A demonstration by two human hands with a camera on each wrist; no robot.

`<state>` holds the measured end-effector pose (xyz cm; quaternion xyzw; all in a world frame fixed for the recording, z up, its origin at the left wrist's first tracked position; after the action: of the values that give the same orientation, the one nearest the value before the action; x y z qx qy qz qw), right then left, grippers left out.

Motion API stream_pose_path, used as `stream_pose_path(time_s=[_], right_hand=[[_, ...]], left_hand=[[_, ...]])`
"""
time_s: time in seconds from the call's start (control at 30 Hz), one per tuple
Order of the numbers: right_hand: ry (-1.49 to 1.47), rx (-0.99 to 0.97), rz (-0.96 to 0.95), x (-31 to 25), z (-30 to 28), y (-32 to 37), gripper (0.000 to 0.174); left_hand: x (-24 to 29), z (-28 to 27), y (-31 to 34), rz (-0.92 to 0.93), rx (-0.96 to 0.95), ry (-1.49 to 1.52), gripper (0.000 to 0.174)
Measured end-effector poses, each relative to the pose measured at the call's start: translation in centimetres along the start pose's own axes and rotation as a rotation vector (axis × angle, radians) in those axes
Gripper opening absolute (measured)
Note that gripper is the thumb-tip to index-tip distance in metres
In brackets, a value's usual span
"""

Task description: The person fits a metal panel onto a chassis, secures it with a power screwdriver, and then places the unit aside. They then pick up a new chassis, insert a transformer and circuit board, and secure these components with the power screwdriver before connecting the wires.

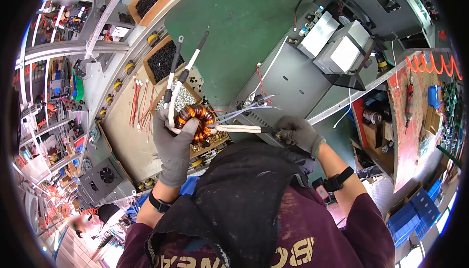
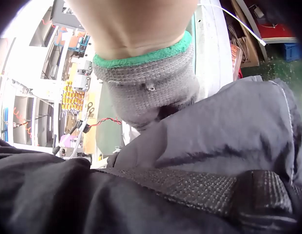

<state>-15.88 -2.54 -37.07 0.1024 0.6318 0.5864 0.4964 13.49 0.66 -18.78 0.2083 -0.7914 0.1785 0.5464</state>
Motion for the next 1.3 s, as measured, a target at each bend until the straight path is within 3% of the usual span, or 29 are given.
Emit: stream_pose_path(time_s=[0.1,0.17,0.2,0.27,0.4,0.47,0.5,0.57,0.7,0.77,0.8,0.87,0.9,0.97,1.0,1.07,1.1,1.17,1.3], right_hand=[[0.003,-0.032,0.032,0.0,-0.2,-0.7,0.011],[0.140,-0.020,0.210,1.0,-0.3,-1.0,0.016],[0.142,-0.020,0.209,1.5,-0.3,-1.3,0.016],[0.167,0.049,0.111,1.4,-0.4,-2.0,0.023],[0.304,0.146,0.122,1.1,-0.6,-1.7,0.023],[0.257,0.167,-0.148,-0.8,-0.3,-1.4,0.025],[0.257,0.167,-0.149,-0.9,-0.5,-1.2,0.025],[0.116,0.042,0.100,-0.4,0.3,-0.6,0.028],[0.203,-0.001,0.244,0.8,0.1,-0.8,0.029],[0.334,0.183,0.175,0.5,-0.8,-1.6,0.027],[0.338,0.184,0.173,0.4,-0.6,-1.4,0.027],[0.711,0.415,0.043,-1.9,-1.0,-0.4,0.029],[0.714,0.415,0.042,-1.8,-1.1,-0.4,0.029],[0.418,0.194,-0.064,-1.7,-0.2,-0.6,0.033],[0.419,0.193,-0.064,-1.8,-0.1,-0.7,0.033],[0.505,0.214,0.116,-0.5,-0.4,-1.3,0.034],[0.507,0.216,0.114,-0.8,-0.2,-1.2,0.034],[0.827,0.427,0.028,-2.6,-0.5,-0.5,0.034],[0.589,0.239,0.152,-1.3,-1.2,-0.3,0.033]], left_hand=[[0.1,0.0,-0.1,0.019,-0.019,-0.017,0.039],[0.0,0.0,-0.1,0.035,-0.021,-0.027,0.039],[0.0,0.1,-0.1,0.051,-0.021,-0.031,0.039],[0.2,0.0,-0.2,0.065,-0.018,-0.036,0.038],[0.5,0.0,-0.2,0.009,-0.021,-0.053,0.038],[0.4,0.1,-0.1,-0.008,-0.019,-0.078,0.038],[0.4,0.1,-0.1,0.007,-0.025,-0.077,0.038],[0.3,-0.2,-0.2,0.022,-0.027,-0.081,0.038],[0.5,0.1,0.2,0.034,-0.034,-0.059,0.039],[0.4,0.0,0.1,0.028,-0.028,-0.064,0.040],[0.4,0.0,0.1,0.046,-0.034,-0.074,0.040],[0.5,-0.1,0.2,0.061,-0.037,-0.086,0.041],[0.5,-0.1,0.2,0.063,-0.039,-0.088,0.041],[0.7,-0.1,0.2,0.063,-0.040,-0.091,0.041],[0.7,-0.1,0.2,0.041,-0.037,-0.073,0.040],[0.7,0.0,0.3,0.019,-0.037,-0.053,0.039],[0.7,-0.1,0.3,0.019,-0.031,-0.061,0.039],[0.8,-0.2,0.4,0.022,-0.021,-0.072,0.039],[1.1,-0.1,0.1,0.075,-0.049,-0.091,0.039]])
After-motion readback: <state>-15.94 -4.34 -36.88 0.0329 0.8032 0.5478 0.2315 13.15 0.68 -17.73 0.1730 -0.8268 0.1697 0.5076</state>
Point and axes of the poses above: each hand's wrist, its own y-axis away from the middle knuckle, its own z-axis out of the palm, x = y × z, the point moved 10 cm from there along -y, towards the middle knuckle, and after that the axes turned 14 degrees about z, right-handed, at the moved point
